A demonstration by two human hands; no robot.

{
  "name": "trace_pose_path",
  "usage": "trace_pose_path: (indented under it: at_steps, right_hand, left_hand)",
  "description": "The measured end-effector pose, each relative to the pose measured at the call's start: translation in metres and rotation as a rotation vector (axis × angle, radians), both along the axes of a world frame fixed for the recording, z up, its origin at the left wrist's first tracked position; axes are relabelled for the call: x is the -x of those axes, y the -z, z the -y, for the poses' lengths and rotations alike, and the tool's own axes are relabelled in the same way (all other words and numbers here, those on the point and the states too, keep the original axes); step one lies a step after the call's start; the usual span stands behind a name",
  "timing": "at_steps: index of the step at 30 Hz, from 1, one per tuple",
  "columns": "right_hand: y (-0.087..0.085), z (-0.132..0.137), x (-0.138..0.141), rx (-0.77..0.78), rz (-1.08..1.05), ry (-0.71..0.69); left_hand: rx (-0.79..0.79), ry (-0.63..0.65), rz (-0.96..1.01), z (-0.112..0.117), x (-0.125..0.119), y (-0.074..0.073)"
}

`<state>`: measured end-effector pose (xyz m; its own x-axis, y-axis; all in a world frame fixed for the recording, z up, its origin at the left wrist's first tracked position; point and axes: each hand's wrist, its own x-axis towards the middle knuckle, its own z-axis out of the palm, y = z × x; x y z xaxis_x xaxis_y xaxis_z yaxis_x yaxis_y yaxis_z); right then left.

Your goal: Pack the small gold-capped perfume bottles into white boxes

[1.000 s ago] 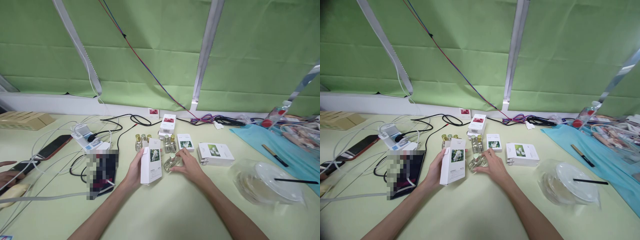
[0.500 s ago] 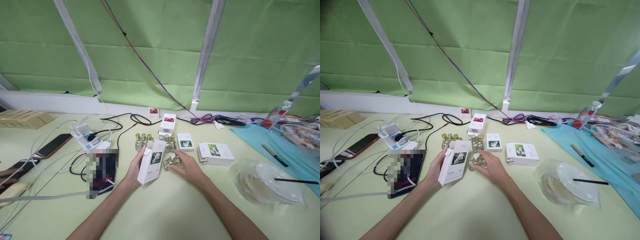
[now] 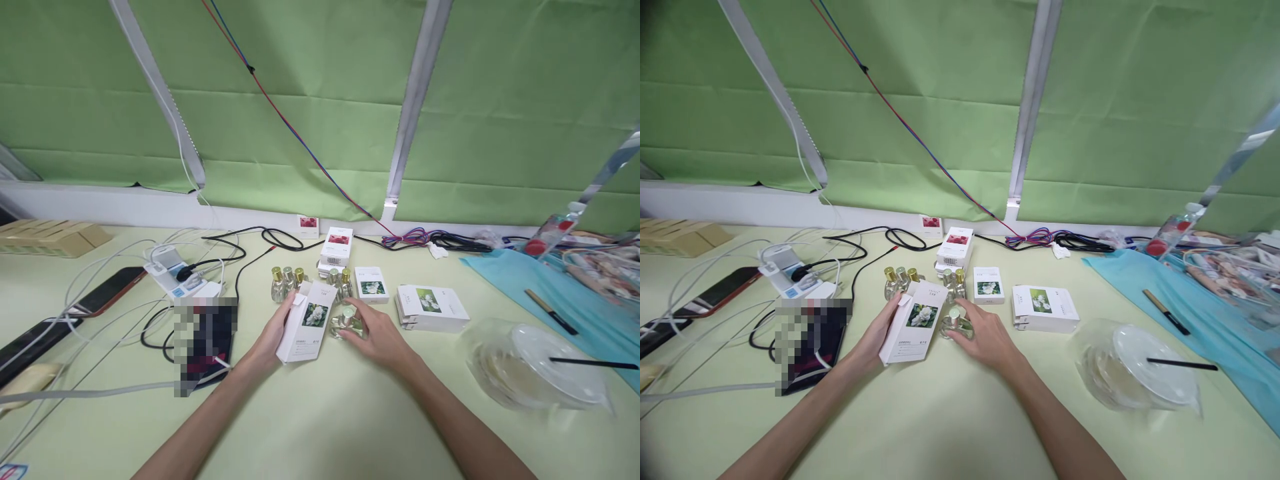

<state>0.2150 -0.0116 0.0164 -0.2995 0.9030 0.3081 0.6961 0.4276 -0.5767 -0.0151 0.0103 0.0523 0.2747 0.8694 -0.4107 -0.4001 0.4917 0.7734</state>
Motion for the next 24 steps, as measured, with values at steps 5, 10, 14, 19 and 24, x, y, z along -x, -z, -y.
trace_pose_path:
  at_steps: [5, 10, 14, 19, 24]
  right_hand:
    - [-0.002, 0.001, 0.000, 0.000, 0.023, -0.004]
    - [-0.005, 0.001, 0.000, 0.011, 0.006, -0.014]
    - [-0.005, 0.002, 0.000, 0.020, -0.006, -0.017]
    - [-0.004, 0.002, -0.001, -0.005, 0.000, -0.007]
    - [-0.002, 0.001, 0.000, -0.028, 0.003, -0.011]
  left_hand:
    - [-0.107, 0.037, -0.031, 0.001, 0.001, 0.005]
    - [-0.234, 0.058, -0.095, 0.001, 0.005, 0.016]
    - [-0.317, 0.076, -0.166, 0.001, 0.008, 0.019]
    - [-0.423, 0.144, -0.240, 0.001, 0.007, 0.012]
    - [-0.380, 0.112, -0.259, 0.004, 0.003, 0.008]
